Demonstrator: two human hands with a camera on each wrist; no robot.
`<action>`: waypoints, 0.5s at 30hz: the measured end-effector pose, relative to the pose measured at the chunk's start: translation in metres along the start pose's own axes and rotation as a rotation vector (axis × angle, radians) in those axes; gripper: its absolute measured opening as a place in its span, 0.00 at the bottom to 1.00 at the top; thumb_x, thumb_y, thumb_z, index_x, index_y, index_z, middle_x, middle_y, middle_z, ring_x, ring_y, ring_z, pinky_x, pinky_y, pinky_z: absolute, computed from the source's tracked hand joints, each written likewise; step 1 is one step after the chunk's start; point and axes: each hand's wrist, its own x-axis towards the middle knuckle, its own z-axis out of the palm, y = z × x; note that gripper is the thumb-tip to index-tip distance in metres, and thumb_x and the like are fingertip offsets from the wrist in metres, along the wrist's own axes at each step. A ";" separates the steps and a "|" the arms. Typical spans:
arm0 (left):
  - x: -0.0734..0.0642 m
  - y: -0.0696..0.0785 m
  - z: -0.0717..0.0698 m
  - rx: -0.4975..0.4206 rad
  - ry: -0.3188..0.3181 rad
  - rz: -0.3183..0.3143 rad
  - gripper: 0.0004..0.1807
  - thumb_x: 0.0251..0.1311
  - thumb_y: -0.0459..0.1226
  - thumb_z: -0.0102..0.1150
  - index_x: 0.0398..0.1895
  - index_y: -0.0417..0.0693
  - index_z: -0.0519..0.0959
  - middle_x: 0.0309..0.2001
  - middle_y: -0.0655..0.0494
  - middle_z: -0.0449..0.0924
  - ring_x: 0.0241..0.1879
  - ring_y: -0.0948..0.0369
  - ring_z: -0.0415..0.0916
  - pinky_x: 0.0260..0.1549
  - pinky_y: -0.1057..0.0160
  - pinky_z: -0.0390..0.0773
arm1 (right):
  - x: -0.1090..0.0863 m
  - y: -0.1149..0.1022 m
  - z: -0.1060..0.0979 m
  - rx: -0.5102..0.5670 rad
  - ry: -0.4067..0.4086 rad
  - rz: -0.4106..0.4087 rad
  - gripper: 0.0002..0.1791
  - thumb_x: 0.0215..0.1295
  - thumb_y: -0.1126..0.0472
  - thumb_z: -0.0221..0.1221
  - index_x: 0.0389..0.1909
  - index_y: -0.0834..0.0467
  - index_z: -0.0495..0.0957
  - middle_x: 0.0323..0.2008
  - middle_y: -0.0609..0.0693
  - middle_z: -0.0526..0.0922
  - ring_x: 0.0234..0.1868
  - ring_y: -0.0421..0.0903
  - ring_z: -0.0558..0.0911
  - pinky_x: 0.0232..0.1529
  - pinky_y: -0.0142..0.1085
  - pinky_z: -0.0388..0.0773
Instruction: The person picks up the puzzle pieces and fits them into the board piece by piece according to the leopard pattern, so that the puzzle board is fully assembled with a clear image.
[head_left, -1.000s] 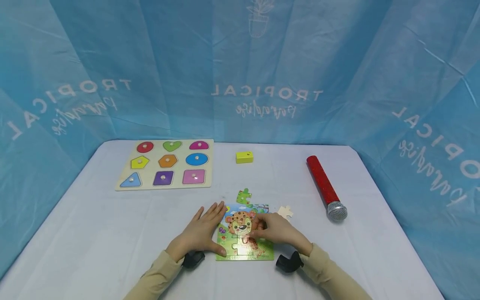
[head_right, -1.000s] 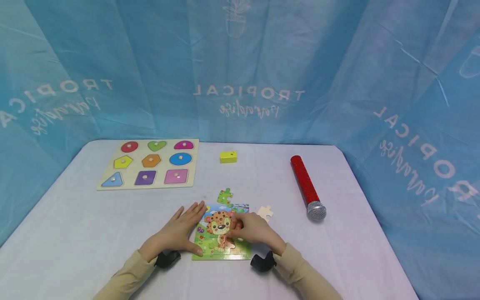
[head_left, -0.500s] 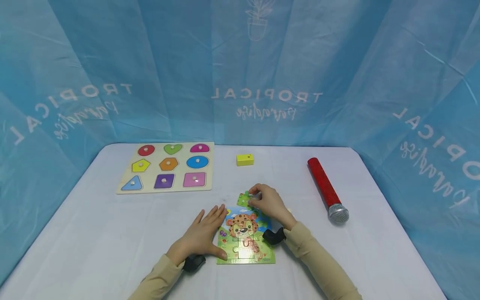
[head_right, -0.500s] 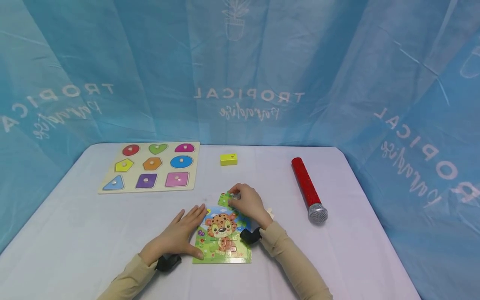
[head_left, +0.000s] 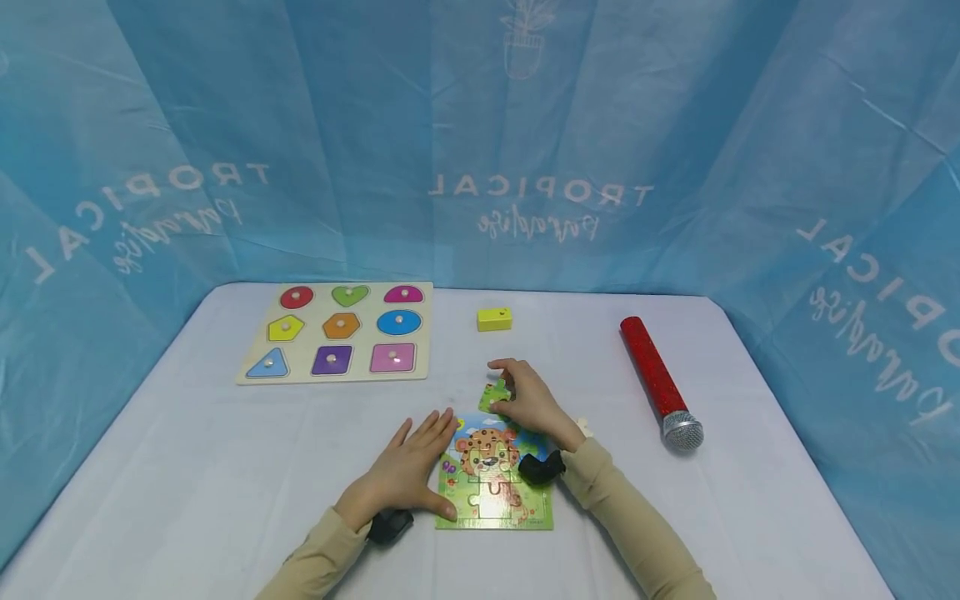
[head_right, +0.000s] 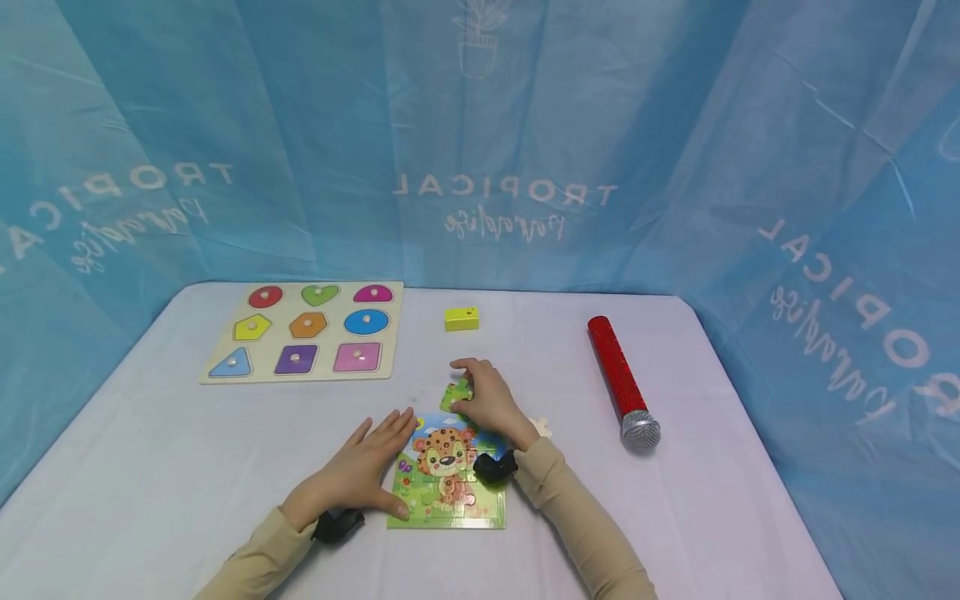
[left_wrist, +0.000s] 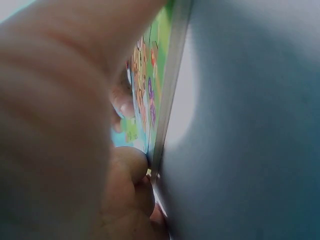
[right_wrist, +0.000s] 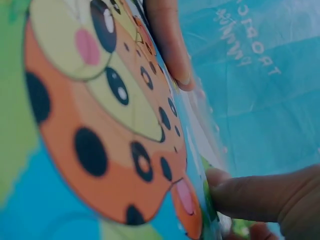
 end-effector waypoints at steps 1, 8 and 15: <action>0.000 0.000 0.000 -0.001 0.000 -0.002 0.71 0.31 0.64 0.74 0.76 0.40 0.49 0.78 0.45 0.44 0.78 0.46 0.41 0.73 0.36 0.39 | 0.000 0.001 -0.001 0.033 -0.003 -0.003 0.35 0.57 0.64 0.68 0.66 0.54 0.68 0.46 0.54 0.73 0.39 0.47 0.73 0.39 0.41 0.74; 0.000 -0.001 0.001 0.011 0.002 0.001 0.71 0.31 0.64 0.74 0.76 0.41 0.49 0.78 0.45 0.44 0.78 0.46 0.41 0.73 0.37 0.40 | -0.001 0.007 -0.007 0.348 0.048 0.119 0.27 0.61 0.67 0.63 0.62 0.57 0.72 0.46 0.57 0.77 0.27 0.41 0.78 0.26 0.35 0.78; 0.001 -0.002 0.002 0.017 0.004 0.001 0.71 0.32 0.64 0.74 0.76 0.41 0.49 0.78 0.46 0.44 0.78 0.47 0.41 0.73 0.37 0.39 | -0.010 -0.009 -0.013 0.496 -0.074 0.155 0.17 0.65 0.66 0.59 0.55 0.63 0.76 0.36 0.59 0.82 0.28 0.44 0.85 0.29 0.39 0.85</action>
